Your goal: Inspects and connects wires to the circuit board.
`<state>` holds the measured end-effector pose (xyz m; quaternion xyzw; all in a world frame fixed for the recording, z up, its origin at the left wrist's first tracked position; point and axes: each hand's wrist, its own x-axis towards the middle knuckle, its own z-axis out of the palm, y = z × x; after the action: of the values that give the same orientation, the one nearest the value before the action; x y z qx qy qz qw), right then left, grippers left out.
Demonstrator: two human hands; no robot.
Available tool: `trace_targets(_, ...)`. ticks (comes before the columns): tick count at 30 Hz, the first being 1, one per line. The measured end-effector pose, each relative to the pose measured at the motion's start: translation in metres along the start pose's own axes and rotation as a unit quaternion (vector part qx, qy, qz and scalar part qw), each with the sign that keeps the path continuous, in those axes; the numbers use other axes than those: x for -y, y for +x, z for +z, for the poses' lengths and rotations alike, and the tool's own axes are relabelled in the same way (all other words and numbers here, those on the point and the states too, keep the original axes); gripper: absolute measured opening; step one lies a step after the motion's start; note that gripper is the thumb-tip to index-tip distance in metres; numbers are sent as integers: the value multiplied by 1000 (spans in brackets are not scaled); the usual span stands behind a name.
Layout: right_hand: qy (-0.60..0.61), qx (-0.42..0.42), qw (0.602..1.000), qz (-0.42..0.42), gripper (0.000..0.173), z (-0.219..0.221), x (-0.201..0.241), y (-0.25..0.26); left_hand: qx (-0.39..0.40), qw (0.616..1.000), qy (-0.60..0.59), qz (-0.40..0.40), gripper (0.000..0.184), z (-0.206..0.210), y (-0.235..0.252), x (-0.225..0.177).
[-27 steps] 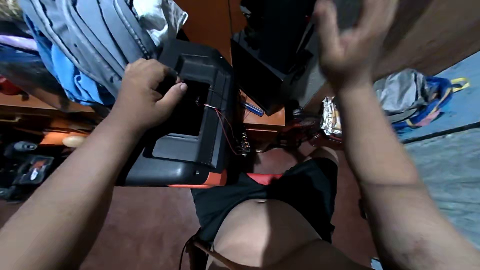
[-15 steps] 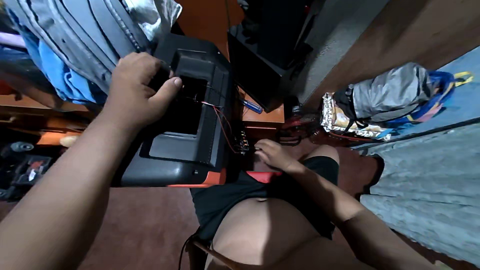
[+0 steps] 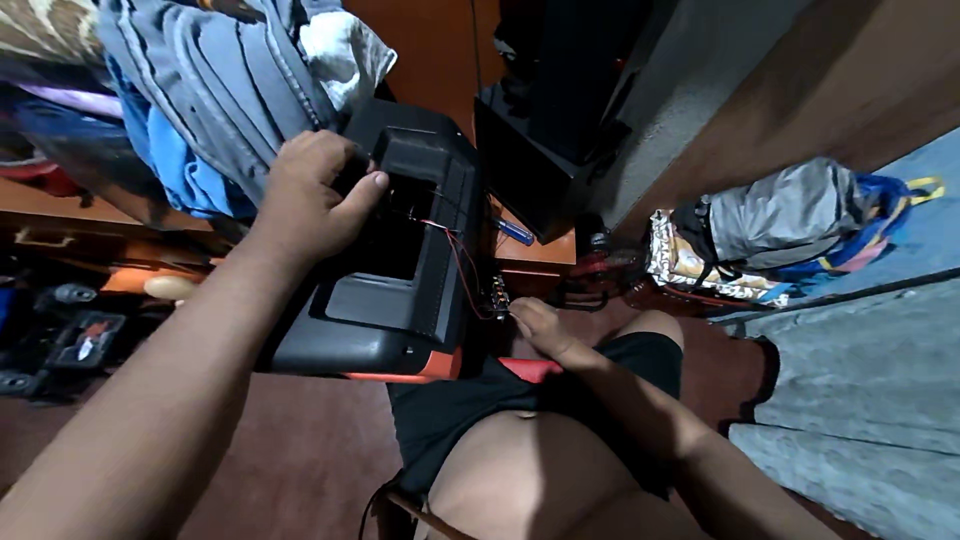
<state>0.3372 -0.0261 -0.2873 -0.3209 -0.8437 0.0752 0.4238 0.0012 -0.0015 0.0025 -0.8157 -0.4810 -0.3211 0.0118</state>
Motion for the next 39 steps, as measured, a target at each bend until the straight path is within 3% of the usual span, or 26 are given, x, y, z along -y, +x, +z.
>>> trace_targets(6,17,-49,999,2,13,-45,9,46,-9,1000,-1,-6,37,0,-1,3)
trace_targets(15,75,0,995,58,15,-160,18,144,-17,998,-5,-62,37,-3,0,2)
trace_targets(22,130,13,990,48,16,-200,21,245,-31,995,0,-92,40,-3,2,5)
trace_targets(25,143,56,987,42,16,-203,28,294,-24,995,7,-101,39,-5,1,6)
trace_targets(31,196,135,962,135,12,-174,44,377,-38,983,19,-181,39,-6,1,12)
trace_targets(39,204,230,927,214,11,-118,57,439,-42,971,57,-228,48,-10,-3,22)
